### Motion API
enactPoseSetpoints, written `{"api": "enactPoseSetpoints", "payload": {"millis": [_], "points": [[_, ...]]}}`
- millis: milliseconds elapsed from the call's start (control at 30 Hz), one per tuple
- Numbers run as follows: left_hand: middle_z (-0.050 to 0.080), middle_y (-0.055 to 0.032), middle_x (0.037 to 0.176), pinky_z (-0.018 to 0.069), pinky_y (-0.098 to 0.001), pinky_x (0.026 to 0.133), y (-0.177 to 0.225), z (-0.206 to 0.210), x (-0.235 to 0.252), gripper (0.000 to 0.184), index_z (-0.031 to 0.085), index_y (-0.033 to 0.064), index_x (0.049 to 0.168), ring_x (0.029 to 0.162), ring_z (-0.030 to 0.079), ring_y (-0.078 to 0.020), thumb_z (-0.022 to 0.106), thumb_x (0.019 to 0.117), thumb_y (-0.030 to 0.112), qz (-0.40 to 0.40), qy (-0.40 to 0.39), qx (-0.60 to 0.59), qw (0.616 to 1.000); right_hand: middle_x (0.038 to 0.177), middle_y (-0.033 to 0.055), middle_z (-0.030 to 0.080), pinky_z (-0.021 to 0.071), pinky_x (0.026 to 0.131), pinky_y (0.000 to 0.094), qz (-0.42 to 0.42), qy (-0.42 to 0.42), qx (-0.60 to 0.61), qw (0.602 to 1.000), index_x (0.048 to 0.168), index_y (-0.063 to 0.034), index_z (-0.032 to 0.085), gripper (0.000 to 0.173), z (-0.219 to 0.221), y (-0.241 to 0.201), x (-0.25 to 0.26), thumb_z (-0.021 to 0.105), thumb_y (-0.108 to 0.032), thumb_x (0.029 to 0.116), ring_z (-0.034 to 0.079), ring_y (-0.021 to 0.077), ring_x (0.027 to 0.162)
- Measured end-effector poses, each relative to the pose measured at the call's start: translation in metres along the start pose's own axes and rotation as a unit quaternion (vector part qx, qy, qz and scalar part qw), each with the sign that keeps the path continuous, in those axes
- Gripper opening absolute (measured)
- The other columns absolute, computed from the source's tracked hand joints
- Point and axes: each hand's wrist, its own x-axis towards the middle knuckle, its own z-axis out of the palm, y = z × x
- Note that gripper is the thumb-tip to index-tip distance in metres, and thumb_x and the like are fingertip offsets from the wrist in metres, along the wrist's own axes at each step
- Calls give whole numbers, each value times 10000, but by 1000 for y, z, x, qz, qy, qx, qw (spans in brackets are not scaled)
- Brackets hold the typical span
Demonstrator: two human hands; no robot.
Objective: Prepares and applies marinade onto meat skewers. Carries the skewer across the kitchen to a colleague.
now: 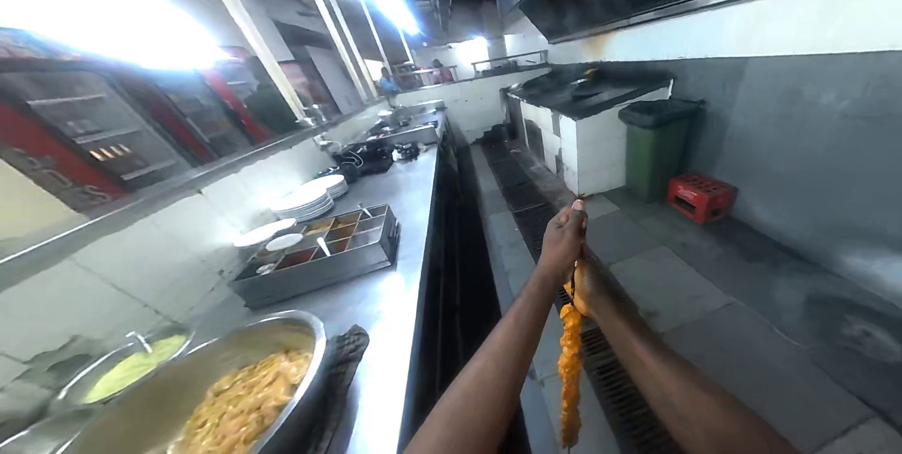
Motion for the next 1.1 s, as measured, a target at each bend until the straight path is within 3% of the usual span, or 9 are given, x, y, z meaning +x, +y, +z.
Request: {"api": "enactPoseSetpoints", "payload": {"millis": [200, 400, 467, 533, 600, 733, 867, 967, 1100], "points": [[430, 80, 697, 377, -189, 611, -13, -7, 13, 328, 498, 168, 818, 612, 413, -29, 363, 1112, 224, 47, 36, -1, 998, 1583, 183, 366, 360, 1146, 349, 65, -61, -56, 994, 1579, -21, 291, 529, -26, 6, -26, 188, -277, 1127, 413, 218, 1402], [439, 87, 708, 378, -183, 620, -5, -10, 15, 313, 507, 174, 831, 627, 422, -21, 372, 1110, 216, 50, 38, 4, 998, 1586, 191, 413, 339, 1205, 317, 51, -108, -94, 988, 1556, 28, 335, 522, -52, 4, -48, 182, -201, 1113, 426, 211, 1457], [447, 84, 705, 383, -188, 615, -2, -17, 15, 315, 515, 166, 843, 621, 426, -22, 359, 1111, 218, 55, 19, 8, 998, 1441, 205, 572, 431, 1149, 317, 6, -115, -115, 987, 1437, 107, 448, 504, -70, 3, -44, 208, -173, 1094, 571, 202, 1334], [459, 91, 699, 391, -175, 596, 4, -22, 14, 311, 518, 169, 851, 603, 431, -8, 355, 1110, 222, 57, 3, 10, 998, 1124, 154, 701, 491, 989, 289, 11, -63, -195, 979, 1195, 131, 616, 347, -79, -13, -37, 350, -61, 1082, 648, 127, 1053], [462, 96, 694, 386, -165, 581, 8, -24, 14, 316, 518, 174, 847, 589, 425, -4, 349, 1111, 212, 57, -1, 3, 998, 849, 56, 633, 531, 768, 238, 21, -34, -281, 959, 1014, 70, 638, 143, -75, -28, -32, 529, -21, 1011, 607, 59, 768], [483, 89, 698, 400, -162, 586, 12, -25, 16, 327, 530, 171, 840, 592, 442, -8, 351, 1112, 201, 60, 1, -8, 998, 1060, 182, 629, 498, 888, 343, 24, -30, -361, 932, 1180, 102, 609, 263, -67, -36, -28, 637, -8, 942, 591, 185, 955], [473, 86, 689, 388, -163, 573, 15, -28, 19, 345, 521, 172, 819, 584, 432, -9, 345, 1114, 205, 60, 5, -13, 998, 955, 77, 596, 507, 793, 232, -33, 51, -188, 980, 1176, 94, 596, 203, -64, -18, -18, 524, 26, 999, 568, 66, 837], [470, 85, 695, 388, -166, 577, 17, -29, 22, 348, 516, 172, 821, 590, 432, -14, 337, 1117, 210, 58, 6, -13, 998, 899, 31, 599, 497, 787, 225, -35, 63, -91, 993, 1030, 28, 619, 234, -61, -15, -6, 389, -9, 1051, 572, 59, 819], [473, 84, 701, 396, -169, 596, 20, -30, 24, 341, 515, 178, 830, 602, 438, -15, 336, 1117, 214, 66, -4, -22, 998, 1188, 160, 652, 476, 946, 351, 20, 16, -176, 984, 1210, 54, 630, 275, -55, -27, 1, 431, -90, 1087, 600, 193, 1083]]}}
